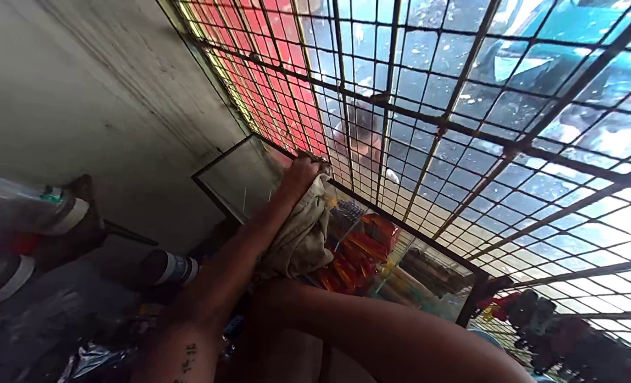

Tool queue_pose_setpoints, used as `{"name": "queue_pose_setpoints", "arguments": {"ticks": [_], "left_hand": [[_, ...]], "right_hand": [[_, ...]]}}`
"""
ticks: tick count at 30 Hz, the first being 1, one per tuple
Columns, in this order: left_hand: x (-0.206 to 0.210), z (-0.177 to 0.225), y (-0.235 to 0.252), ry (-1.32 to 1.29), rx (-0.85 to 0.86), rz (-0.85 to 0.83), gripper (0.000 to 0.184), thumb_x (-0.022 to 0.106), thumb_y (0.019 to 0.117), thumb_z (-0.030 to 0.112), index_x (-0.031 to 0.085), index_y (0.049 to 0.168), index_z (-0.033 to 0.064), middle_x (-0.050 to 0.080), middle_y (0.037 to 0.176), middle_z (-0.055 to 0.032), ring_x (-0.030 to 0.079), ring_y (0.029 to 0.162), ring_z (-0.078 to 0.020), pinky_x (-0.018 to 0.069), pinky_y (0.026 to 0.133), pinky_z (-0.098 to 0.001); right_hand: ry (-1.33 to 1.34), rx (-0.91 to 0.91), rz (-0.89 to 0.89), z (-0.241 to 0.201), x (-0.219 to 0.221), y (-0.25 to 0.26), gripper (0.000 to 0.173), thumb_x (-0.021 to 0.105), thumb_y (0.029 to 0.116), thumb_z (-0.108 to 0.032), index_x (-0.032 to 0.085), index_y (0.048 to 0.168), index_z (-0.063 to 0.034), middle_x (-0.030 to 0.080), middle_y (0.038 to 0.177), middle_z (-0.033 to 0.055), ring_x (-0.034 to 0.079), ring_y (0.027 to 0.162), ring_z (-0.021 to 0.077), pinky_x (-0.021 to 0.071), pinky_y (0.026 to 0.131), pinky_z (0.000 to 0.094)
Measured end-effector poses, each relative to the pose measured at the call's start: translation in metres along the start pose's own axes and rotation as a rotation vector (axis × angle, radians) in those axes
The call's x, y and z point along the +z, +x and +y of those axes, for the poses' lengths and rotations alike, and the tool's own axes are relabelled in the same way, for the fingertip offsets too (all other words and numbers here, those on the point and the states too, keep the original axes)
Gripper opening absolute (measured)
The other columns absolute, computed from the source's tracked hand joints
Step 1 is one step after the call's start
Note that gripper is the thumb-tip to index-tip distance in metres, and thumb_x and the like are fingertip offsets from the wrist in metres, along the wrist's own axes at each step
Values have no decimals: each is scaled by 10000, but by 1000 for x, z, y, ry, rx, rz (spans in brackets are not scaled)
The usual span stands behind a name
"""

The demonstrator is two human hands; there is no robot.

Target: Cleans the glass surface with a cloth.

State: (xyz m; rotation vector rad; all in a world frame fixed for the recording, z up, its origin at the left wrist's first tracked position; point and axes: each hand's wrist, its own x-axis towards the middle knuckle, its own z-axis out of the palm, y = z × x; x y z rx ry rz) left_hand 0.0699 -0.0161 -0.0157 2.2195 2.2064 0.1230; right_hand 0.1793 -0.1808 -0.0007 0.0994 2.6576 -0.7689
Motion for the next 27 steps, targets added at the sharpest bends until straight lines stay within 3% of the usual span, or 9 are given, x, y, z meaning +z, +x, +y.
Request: {"name": "queue_pose_setpoints", "arguments": {"ticks": [4,11,14,18,21,27], "left_hand": [[-3,21,-13,-29,-91,-32,328,444,1084,87,609,1308,-86,595,1310,-323,547,1277,-501,441,1049,-600],[-1,50,-32,-33,-88,-64,310,426,1067,12,587,1290,-132,592,1305,-314,564,1245,-491,461,1019,-587],[6,41,-34,-90,5,-15,305,448,1063,25,603,1277,-128,615,1293,-306,574,1255,-472,449,1044,-567],[19,34,-36,-148,189,134,236,519,1025,18,680,1138,-112,679,1147,-283,646,1122,-457,498,977,-559],[9,38,-34,-95,175,39,251,495,1040,16,666,1169,-116,668,1180,-290,628,1160,-459,474,1009,-547],[-8,49,-25,122,68,-22,280,454,1060,53,682,1189,-48,653,1232,-260,584,1244,-455,500,905,-603]], "right_hand": [[55,-3,47,4,6,3,300,611,1026,-166,672,1172,89,638,1257,290,592,1218,457,451,1016,631],[-53,-38,-12,5,12,18,302,589,1034,-165,661,1195,80,650,1232,287,606,1192,461,453,1005,635],[-59,-32,-17,3,11,17,303,587,1035,-165,658,1190,86,651,1221,289,614,1177,456,465,989,629],[-15,-28,-10,-2,7,11,309,578,1041,-172,663,1191,85,658,1201,291,617,1165,455,462,977,627],[-23,-9,4,2,12,17,318,569,1046,-203,665,1178,70,655,1204,283,622,1158,449,475,961,636],[-68,3,-59,-2,0,3,341,568,1051,-220,659,1219,63,639,1251,287,592,1205,459,444,1001,644]]}}
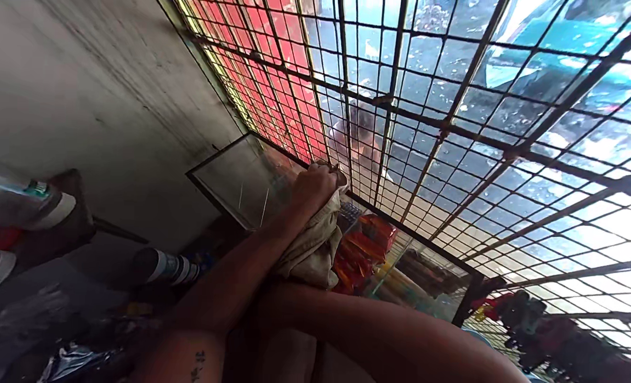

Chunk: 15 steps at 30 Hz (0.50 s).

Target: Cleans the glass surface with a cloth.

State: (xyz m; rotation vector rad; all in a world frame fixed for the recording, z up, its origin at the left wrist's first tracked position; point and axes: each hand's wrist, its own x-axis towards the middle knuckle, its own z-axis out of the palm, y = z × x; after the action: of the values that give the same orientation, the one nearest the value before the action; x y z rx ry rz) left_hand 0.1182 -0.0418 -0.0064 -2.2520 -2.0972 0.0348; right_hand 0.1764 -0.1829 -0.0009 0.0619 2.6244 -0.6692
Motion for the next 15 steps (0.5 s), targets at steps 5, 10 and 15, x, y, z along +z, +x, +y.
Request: {"name": "queue_pose_setpoints", "arguments": {"ticks": [5,10,15], "left_hand": [[-5,10,-3,30,-75,-36,293,440,1057,34,678,1209,-44,645,1267,-259,572,1257,-456,493,918,-593],[6,-6,-8,-220,-14,-18,301,492,1051,38,654,1292,-43,634,1256,-304,579,1227,-484,433,1058,-578],[-6,-8,-27,-649,-28,5,300,559,1024,35,630,1281,-102,634,1290,-293,593,1241,-417,415,1085,-555]], "right_hand": [[-18,4,-14,-2,0,1,332,559,1051,-200,642,1250,52,640,1255,279,595,1210,451,453,997,641],[-25,-4,187,13,41,29,246,622,1010,-172,713,1116,30,705,1088,249,672,1054,431,510,900,636],[-69,55,-24,27,49,71,291,640,992,-236,718,1053,38,690,1034,271,666,973,463,502,810,667]]}}
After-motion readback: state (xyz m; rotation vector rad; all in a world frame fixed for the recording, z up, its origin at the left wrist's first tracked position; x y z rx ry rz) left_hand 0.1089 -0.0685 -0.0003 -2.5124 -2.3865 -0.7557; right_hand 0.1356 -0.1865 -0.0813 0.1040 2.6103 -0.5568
